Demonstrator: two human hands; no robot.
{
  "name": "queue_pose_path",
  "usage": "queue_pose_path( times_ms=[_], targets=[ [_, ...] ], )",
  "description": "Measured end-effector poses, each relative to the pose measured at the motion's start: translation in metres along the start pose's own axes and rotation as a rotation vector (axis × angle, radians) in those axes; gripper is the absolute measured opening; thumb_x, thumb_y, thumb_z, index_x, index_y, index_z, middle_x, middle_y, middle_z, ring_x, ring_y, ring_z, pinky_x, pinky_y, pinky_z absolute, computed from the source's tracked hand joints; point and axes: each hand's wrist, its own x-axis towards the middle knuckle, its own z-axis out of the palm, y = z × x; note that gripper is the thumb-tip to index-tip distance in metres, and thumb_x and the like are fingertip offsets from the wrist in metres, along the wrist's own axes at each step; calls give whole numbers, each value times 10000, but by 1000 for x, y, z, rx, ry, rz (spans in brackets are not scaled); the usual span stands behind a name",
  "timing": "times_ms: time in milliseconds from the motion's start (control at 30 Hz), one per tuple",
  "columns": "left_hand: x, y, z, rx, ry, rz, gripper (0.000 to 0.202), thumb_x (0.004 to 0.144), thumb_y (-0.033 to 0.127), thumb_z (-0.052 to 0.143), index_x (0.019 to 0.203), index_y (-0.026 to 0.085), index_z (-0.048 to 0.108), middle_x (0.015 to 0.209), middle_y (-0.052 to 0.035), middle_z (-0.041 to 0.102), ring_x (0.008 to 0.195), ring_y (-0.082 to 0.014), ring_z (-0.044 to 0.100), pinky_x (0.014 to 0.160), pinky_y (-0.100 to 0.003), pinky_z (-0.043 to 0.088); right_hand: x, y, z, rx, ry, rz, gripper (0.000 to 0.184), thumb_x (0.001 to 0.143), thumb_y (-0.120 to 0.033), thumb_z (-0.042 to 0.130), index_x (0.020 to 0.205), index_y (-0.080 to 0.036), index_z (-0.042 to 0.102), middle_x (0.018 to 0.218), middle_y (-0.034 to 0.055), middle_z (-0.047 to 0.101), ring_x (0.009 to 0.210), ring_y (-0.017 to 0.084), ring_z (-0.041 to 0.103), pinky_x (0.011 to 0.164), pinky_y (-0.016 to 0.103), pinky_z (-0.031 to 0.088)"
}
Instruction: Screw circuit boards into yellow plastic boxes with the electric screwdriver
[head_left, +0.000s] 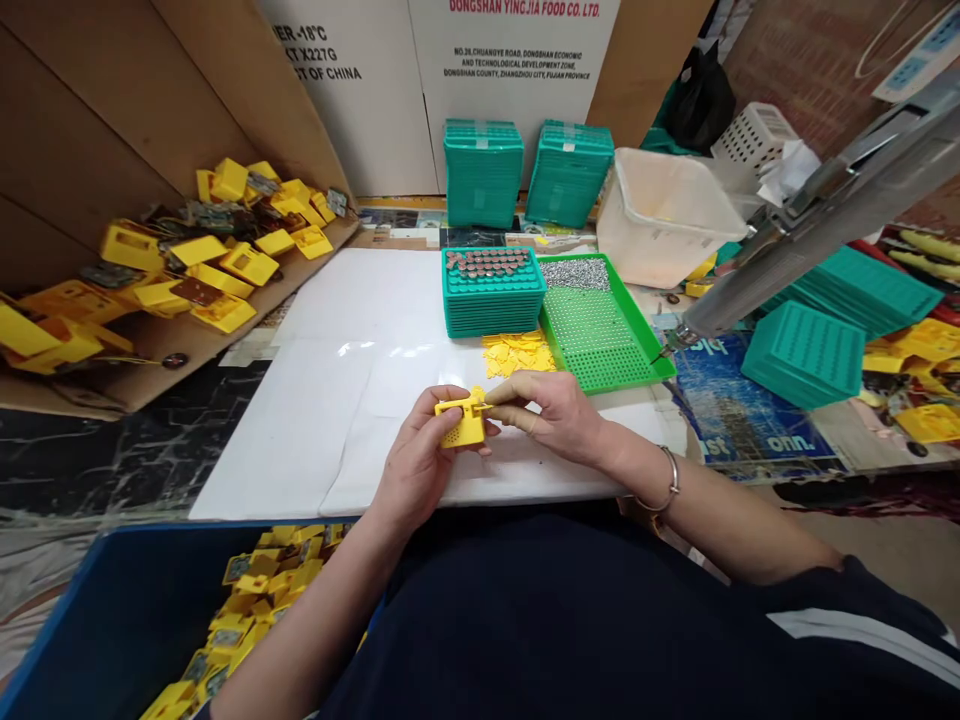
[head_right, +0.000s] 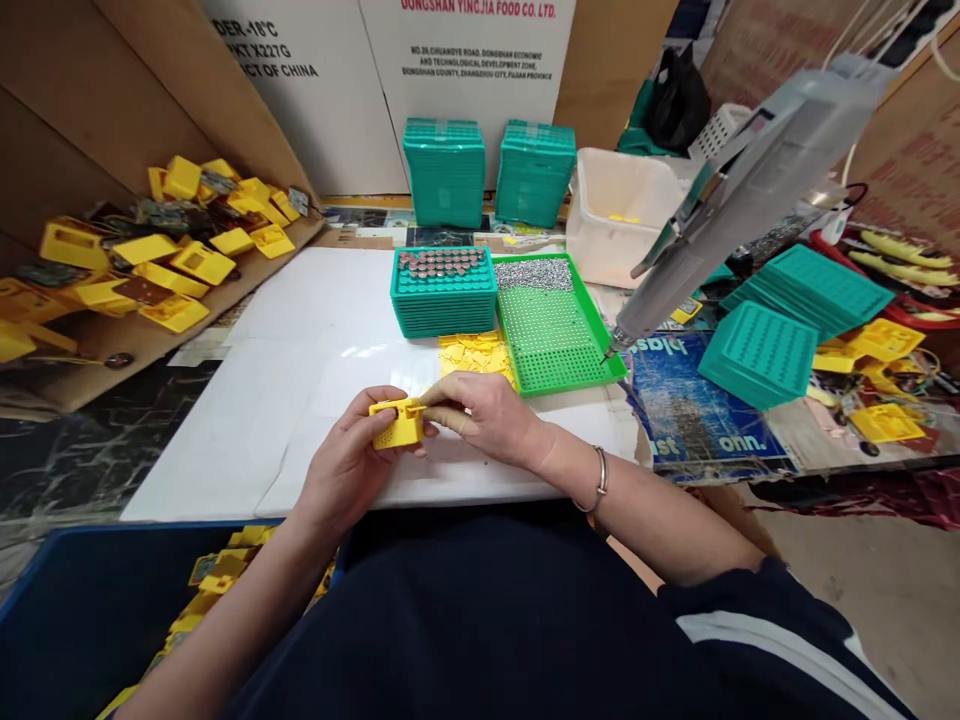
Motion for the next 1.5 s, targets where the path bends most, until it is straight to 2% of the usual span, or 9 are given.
queue_pose_path(
  times_ms=[200, 533, 733, 1033, 1133, 1233, 1300, 1367, 1500],
  targets=[
    [3, 4, 1, 50, -60, -84, 150, 814, 230, 595, 947, 161, 577, 835, -49, 678, 718, -188, 680, 515, -240, 512, -4, -1, -7, -554, -93, -496, 236, 940, -142, 456, 780, -164, 629, 631, 12, 600, 571, 111, 500, 544, 267, 360],
    [2, -13, 6, 341, -203, 75, 266, 913, 279, 540, 1153, 225, 440, 1016, -9, 601, 919, -145, 588, 875, -301, 477, -1, -15, -11, 322, -109, 441, 140, 842, -190, 616, 980, -189, 599, 718, -33, 681, 641, 93, 648, 637, 215, 482],
    [-4, -14, 10, 576, -198, 215, 232, 931, 266, 503, 1156, 221, 473, 1049, -30, 551, 954, -165, 544, 889, -293, 436, 7, -20, -15, 169, -202, 499, 239, 818, -163, 621, 1051, -187, 576, 645, -54, 622, 608, 91, 580, 624, 210, 405],
    [-6, -4, 8, 587, -235, 169, 246, 880, 258, 588, 1122, 217, 576, 1029, -48, 606, 891, -181, 581, 847, -299, 457, 5, -13, -11, -87, -442, 441, 296, 896, -384, 575, 1081, -155, 597, 741, 16, 670, 675, 137, 582, 622, 238, 358],
    [-3, -5, 9, 450, -228, 28, 259, 860, 308, 629, 1097, 216, 582, 983, -39, 633, 872, -178, 606, 828, -304, 486, -7, -12, -14, -169, -244, 329, 331, 899, -456, 550, 1087, -188, 600, 757, 15, 677, 695, 153, 613, 630, 261, 407],
    [0, -9, 14, 268, -172, -128, 247, 852, 340, 644, 1054, 217, 573, 958, -39, 670, 885, -187, 645, 807, -321, 518, -11, -5, -43, -241, 443, 175, 315, 876, -416, 595, 1137, -242, 570, 1023, 56, 666, 992, 189, 631, 886, 342, 474],
    [3, -13, 20, 196, -145, -184, 230, 852, 351, 642, 1017, 204, 574, 954, -52, 685, 882, -197, 665, 761, -318, 532, -7, 7, -71, -217, 867, 158, 454, 849, -368, 638, 1262, -276, 472, 1320, 76, 527, 1313, 208, 458, 1115, 409, 345],
    [7, -15, 28, 164, -159, -217, 231, 854, 363, 636, 996, 190, 579, 961, -67, 690, 857, -203, 678, 715, -313, 540, 2, 25, -96, -8, 842, 178, 527, 827, -447, 644, 1282, -301, 421, 1357, 57, 502, 1344, 207, 434, 1096, 425, 382],
    [13, -18, 40, 179, -172, -247, 268, 827, 373, 665, 1000, 182, 593, 995, -80, 689, 847, -208, 688, 683, -312, 551, 20, 53, -115, 308, 540, 325, 410, 768, -536, 667, 1035, -268, 509, 969, 4, 645, 858, 161, 662, 734, 338, 554]
  ],
)
